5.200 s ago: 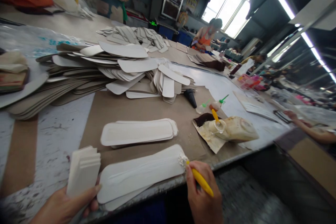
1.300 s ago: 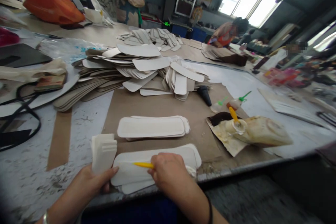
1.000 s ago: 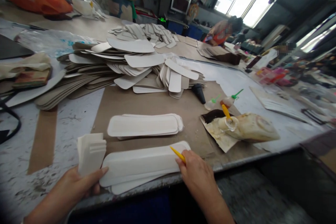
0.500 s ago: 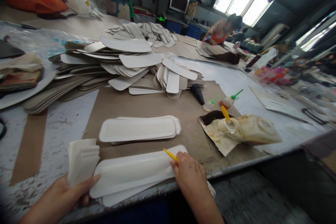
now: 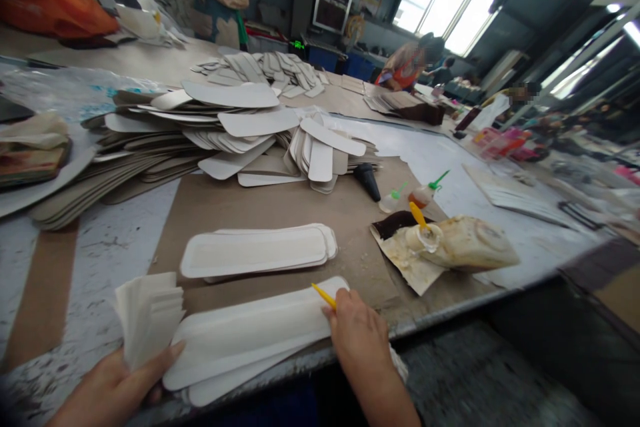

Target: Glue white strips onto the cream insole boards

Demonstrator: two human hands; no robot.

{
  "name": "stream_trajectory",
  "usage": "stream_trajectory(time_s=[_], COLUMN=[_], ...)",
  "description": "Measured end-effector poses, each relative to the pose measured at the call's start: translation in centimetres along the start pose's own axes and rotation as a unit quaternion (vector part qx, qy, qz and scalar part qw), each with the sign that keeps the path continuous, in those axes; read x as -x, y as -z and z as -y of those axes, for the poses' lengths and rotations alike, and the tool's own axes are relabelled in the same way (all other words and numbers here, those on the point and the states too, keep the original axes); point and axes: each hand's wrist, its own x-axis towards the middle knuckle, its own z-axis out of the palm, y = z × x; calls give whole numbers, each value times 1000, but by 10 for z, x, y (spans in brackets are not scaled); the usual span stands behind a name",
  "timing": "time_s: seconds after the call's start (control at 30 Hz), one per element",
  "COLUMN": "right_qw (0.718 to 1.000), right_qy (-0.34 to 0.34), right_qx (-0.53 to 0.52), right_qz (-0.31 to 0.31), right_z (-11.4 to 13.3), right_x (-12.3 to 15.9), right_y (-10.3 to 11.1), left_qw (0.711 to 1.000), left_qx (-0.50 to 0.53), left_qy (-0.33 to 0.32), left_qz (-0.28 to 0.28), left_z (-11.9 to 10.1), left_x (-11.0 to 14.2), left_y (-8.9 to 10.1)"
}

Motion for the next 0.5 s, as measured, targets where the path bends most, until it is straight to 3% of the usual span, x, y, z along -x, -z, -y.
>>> stream_trajectory(time_s=[0.13, 0.27, 0.5], right_qw=[998, 993, 931], right_qy=[-39, -30, -30], right_qx=[-21, -102, -364], right_qz=[-43, -59, -23], right_z=[-12, -19, -19], right_x=[10, 16, 17], right_y=[-6, -9, 0], left_qw=[1000, 999, 992], left_qx=[13, 30, 117], left_qy=[8, 6, 11], left_qz=[-11, -10, 44], left_z=[4, 7, -6], left_x=[0, 0, 12], left_y=[-2, -2, 16])
